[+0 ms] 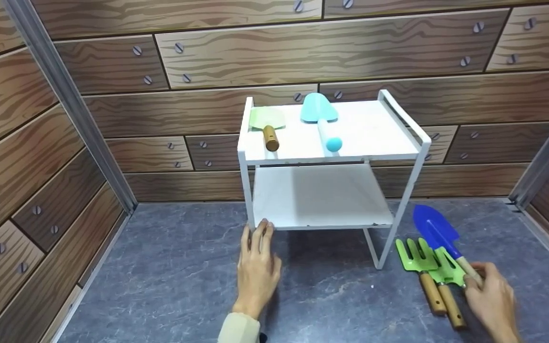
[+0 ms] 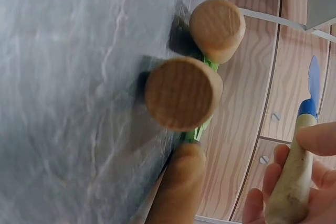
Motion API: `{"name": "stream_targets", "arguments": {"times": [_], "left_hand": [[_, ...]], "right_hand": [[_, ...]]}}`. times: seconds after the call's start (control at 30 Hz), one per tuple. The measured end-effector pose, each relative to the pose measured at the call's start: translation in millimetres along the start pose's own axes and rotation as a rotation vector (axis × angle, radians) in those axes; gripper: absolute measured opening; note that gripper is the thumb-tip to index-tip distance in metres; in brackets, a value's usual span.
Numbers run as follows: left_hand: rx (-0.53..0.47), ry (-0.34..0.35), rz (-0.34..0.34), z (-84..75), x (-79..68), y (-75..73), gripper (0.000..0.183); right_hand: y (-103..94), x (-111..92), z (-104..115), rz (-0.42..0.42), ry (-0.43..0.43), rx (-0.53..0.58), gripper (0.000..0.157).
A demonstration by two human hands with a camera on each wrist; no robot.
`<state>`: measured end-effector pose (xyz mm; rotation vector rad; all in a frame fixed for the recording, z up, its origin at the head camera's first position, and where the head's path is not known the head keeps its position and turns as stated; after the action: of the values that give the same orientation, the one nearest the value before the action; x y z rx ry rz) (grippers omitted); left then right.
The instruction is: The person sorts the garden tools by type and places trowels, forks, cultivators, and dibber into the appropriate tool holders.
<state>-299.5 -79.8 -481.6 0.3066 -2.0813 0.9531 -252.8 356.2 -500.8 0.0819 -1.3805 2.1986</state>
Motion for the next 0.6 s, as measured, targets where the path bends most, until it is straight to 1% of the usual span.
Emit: {"name": "stream_targets", "arguments": {"times": [0.2, 0.43, 0.6], "left_hand": [[0.002, 0.008, -0.006, 0.3, 0.3, 0.9, 0.069], [-0.001, -0.001, 0.004, 0.2, 0.5, 0.0, 0.069], [0.005, 0.002, 0.005, 0.6, 0.5, -0.1, 0.067]], "right_hand": [[0.5, -3, 4, -0.029, 0.01, 0.052, 0.03], [0.9, -5, 11, -0.04, 0.033, 0.108, 0.033], [-1.1, -7, 14, -0.056, 0.022, 0.133, 0.033]]}}
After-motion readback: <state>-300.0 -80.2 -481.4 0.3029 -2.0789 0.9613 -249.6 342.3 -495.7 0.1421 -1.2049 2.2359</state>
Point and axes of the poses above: each hand's wrist, its own x-axis towards the middle knuckle, its own y-axis out of the palm, z = x × y, the point moved 4 cm from there along x, towards the middle knuckle, and after that the axes turned 14 degrees about -x, right-handed, at the moved point
